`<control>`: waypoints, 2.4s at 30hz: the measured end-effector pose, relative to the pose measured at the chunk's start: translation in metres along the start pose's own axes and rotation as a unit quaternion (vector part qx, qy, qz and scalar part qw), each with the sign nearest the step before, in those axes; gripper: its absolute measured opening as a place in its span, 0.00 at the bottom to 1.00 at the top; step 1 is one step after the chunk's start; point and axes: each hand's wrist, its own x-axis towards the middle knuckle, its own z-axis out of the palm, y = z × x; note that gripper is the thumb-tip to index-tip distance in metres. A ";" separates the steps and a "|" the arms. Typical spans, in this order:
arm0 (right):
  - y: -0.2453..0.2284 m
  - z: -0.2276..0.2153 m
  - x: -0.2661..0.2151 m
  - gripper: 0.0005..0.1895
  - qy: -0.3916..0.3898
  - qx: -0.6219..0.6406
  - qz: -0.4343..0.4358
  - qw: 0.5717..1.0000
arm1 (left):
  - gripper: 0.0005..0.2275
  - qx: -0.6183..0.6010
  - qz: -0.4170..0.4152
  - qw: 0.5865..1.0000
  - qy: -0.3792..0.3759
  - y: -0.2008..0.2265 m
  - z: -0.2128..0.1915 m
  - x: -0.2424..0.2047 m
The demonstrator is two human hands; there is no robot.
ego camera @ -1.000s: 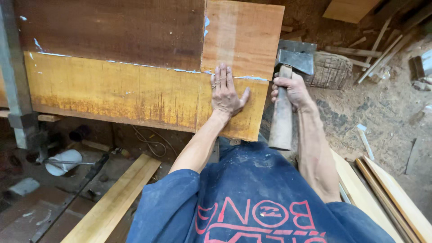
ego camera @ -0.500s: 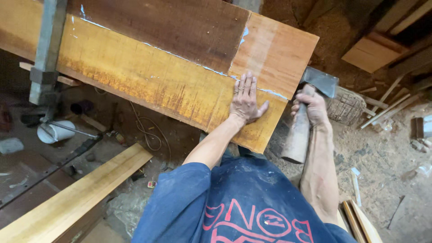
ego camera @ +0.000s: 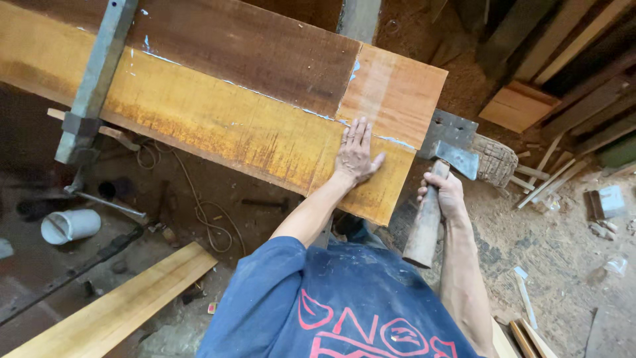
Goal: The person aligns wooden planks on a workbench and uses metal clamps to secure them together. They adjust the clamps and tap the wood with a mallet to ensure alignment.
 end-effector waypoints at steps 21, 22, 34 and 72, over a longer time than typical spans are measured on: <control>0.058 0.270 -0.042 0.23 -0.241 -0.314 -0.035 0.918 | 0.12 -0.064 -0.189 0.937 0.288 -0.098 -0.137 -0.210; 0.062 0.285 -0.037 0.23 -0.243 -0.330 -0.051 0.911 | 0.12 -0.058 -0.202 0.933 0.292 -0.102 -0.140 -0.222; 0.112 0.357 -0.008 0.36 -0.167 -0.667 -0.334 0.645 | 0.10 -0.071 -0.391 0.880 0.258 -0.143 -0.118 -0.339; 0.430 0.457 -0.196 0.20 -0.558 -0.579 -0.384 0.453 | 0.27 -0.092 -0.843 0.491 0.198 -0.140 -0.119 -0.711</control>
